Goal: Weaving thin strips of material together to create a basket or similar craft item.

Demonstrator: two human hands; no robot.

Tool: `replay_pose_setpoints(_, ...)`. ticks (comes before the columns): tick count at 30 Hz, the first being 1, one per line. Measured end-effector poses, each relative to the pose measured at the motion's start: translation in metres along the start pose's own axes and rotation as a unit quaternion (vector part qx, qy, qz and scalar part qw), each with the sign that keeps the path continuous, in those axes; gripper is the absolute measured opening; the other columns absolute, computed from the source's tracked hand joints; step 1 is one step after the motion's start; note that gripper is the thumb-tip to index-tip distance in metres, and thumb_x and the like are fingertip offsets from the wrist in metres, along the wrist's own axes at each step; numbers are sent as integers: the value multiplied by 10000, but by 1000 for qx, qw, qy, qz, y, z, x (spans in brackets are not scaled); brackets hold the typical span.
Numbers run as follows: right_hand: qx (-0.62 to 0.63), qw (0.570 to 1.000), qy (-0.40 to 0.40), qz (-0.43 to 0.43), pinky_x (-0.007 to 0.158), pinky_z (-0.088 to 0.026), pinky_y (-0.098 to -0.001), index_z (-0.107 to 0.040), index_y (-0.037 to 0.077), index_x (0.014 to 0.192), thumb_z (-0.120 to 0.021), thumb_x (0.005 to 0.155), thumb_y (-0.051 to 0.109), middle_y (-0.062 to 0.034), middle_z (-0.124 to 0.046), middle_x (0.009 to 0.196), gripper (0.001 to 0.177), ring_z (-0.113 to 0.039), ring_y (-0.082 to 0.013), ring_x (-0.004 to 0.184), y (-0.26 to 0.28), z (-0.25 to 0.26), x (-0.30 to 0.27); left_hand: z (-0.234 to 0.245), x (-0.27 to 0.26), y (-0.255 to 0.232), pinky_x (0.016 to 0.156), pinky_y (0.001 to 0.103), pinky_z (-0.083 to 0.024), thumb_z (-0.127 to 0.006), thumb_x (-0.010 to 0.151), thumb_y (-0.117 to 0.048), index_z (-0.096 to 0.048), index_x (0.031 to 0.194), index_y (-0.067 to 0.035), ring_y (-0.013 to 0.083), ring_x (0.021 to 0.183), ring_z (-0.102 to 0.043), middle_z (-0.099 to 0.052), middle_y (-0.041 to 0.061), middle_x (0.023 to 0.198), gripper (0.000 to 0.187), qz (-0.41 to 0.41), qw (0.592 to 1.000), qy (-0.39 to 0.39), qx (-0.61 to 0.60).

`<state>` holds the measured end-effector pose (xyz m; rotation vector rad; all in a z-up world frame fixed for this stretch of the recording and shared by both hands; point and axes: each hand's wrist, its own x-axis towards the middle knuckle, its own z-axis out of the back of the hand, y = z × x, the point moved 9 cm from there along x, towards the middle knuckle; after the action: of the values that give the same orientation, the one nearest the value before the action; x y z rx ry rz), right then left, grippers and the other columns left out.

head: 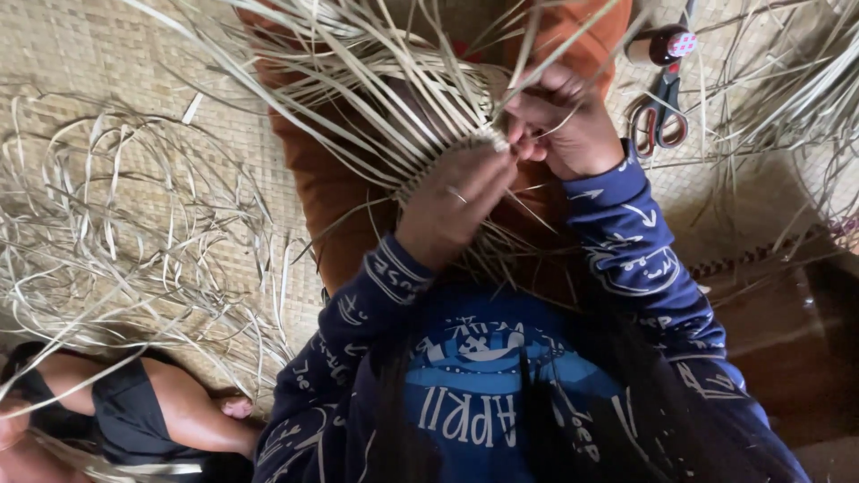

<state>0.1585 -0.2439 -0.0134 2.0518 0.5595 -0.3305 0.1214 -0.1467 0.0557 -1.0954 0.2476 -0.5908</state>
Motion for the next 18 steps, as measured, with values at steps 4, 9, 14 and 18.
replay_pose_setpoints(4,12,998,-38,57,471,-347,-147,-542,52,893,-557,850,2,-34,-568,756,68,-491,-58,563,-1,15,-3,-4,-24,-21,1018,375,-389,-578,828,-125,-518,1153,-66,211,1160,-468,-487,47,1206,336,-91,978,14,186)
replay_pose_setpoints(9,17,996,-46,80,503,-357,-160,-538,99,885,-568,861,17,-18,-567,746,90,-502,-74,575,-7,20,-5,33,-19,-22,758,338,-483,-543,822,-54,-548,943,-27,224,860,-537,-537,69,948,124,-96,981,-111,123)
replay_pose_setpoints(14,61,995,-38,70,544,-428,-177,-517,107,913,-538,858,-41,-46,-589,839,159,-526,-105,614,-17,29,-2,102,-75,8,805,344,-405,-475,718,123,-412,873,-35,259,866,-481,-497,124,922,230,53,925,-373,51)
replay_pose_setpoints(18,73,995,-29,60,563,-442,-182,-526,82,931,-540,866,-37,-48,-575,810,136,-504,-105,593,-19,29,1,82,-88,48,919,314,-398,-557,744,41,-387,1116,-18,237,1021,-464,-426,121,1129,413,135,943,-296,-69)
